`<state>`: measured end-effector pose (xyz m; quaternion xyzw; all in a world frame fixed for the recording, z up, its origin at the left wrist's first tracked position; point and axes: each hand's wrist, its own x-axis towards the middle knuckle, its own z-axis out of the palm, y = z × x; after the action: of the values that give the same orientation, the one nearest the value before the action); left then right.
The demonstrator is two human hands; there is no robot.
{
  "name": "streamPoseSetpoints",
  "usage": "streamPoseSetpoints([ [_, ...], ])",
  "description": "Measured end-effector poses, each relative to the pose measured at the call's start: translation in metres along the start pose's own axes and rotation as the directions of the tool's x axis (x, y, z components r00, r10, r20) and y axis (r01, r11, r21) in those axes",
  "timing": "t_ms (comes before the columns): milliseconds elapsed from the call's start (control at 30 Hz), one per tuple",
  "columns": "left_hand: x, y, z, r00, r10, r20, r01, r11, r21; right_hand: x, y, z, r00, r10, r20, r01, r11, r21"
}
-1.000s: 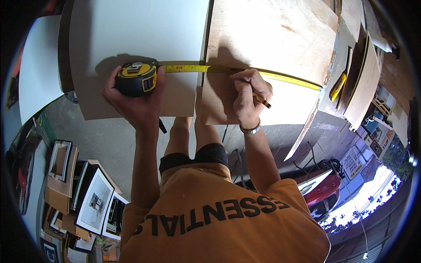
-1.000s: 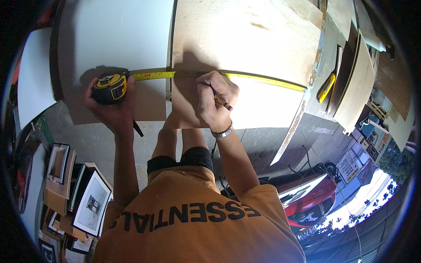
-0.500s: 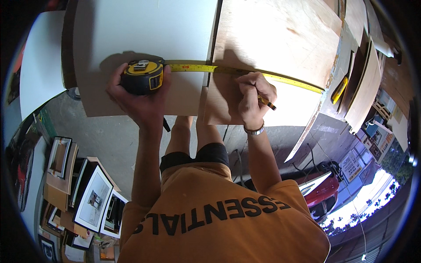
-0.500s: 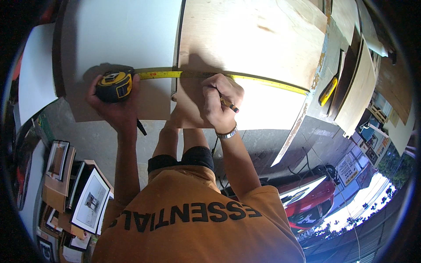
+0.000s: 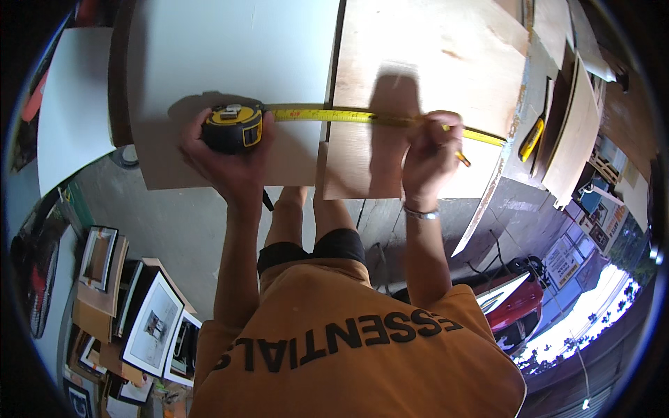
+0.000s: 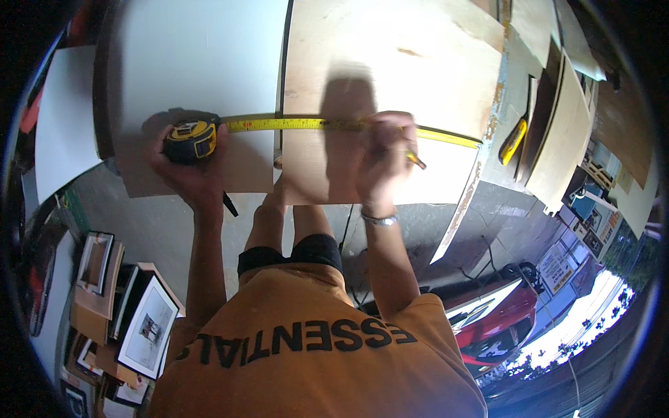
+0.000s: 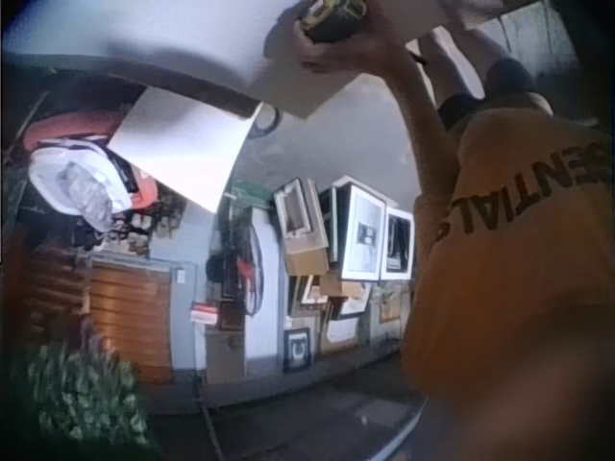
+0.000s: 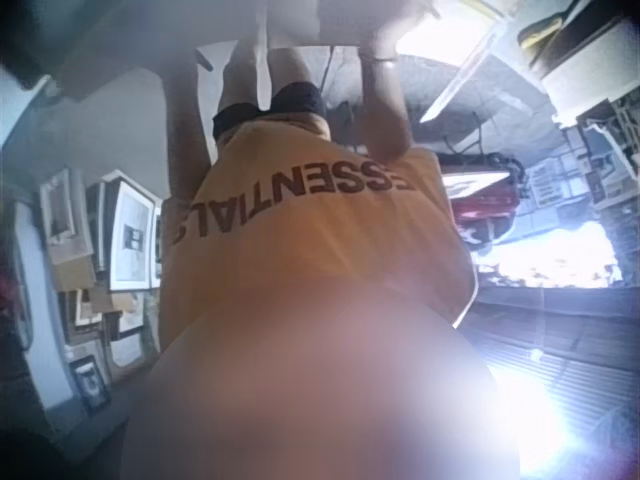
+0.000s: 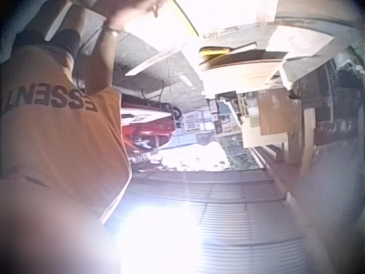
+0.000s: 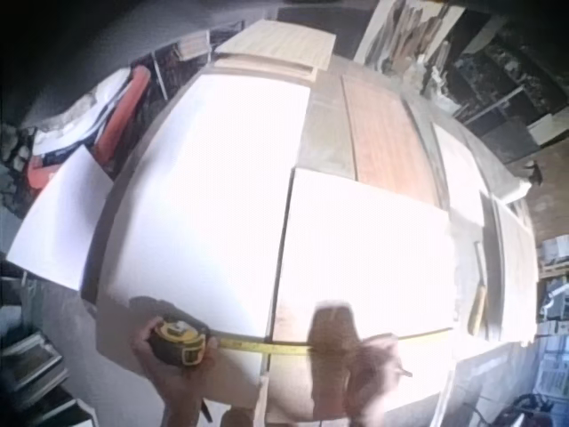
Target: The person measures and marks a wooden board with a tape measure and pencil, then uses a utility knife and metal straightedge to score and cut the board into smaller pieces. The person repeats the measure-mark-cut cycle on the same board multiple times.
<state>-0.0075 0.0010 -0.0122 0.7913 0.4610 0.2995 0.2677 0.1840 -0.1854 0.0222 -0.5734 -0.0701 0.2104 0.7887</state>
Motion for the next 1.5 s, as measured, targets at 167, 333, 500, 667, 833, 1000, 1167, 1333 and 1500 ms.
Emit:
streamPoseSetpoints([
  [167,0.003,0.037,-0.01,0.96,-0.278,0.044,0.275,0.894,-0.353,-0.016,-0.145,-0.039,0.785,-0.568,-0.248,0.341,0.73,-0.592],
  [333,0.014,0.086,-0.014,0.985,-0.15,0.081,0.17,0.805,-0.568,-0.057,-0.294,-0.078,0.446,-0.874,-0.194,0.179,0.3,-0.937],
  [500,0.021,0.131,-0.015,0.987,-0.049,0.155,0.122,0.852,-0.509,-0.067,-0.317,-0.084,0.59,-0.803,-0.079,0.231,0.262,-0.937],
  [667,0.006,0.189,-0.002,0.942,0.201,0.268,-0.13,0.957,-0.26,-0.02,-0.243,-0.043,0.972,-0.096,0.213,0.234,0.468,-0.852],
  [833,-0.032,0.228,0.036,0.855,0.312,0.413,-0.199,0.935,-0.295,0.027,-0.157,-0.032,0.837,0.161,0.522,0.233,0.759,-0.608],
  [1000,-0.099,0.187,0.007,0.831,-0.352,0.431,0.476,0.85,-0.224,0.099,-0.147,-0.122,0.949,0.154,0.275,0.101,0.676,-0.73],
  [1167,-0.128,0.139,-0.004,-0.038,-0.718,0.695,0.937,-0.266,-0.225,0.242,-0.153,-0.209,0.841,-0.433,0.324,0.281,-0.162,-0.946],
  [1333,-0.117,0.183,-0.002,0.159,-0.76,0.63,0.898,-0.154,-0.412,0.301,-0.163,-0.251,0.951,-0.181,0.252,0.214,-0.204,-0.955],
  [1500,-0.07,0.214,-0.019,0.649,-0.676,0.349,0.636,0.232,-0.736,0.309,-0.179,-0.26,0.964,-0.224,0.146,0.072,-0.306,-0.949],
])
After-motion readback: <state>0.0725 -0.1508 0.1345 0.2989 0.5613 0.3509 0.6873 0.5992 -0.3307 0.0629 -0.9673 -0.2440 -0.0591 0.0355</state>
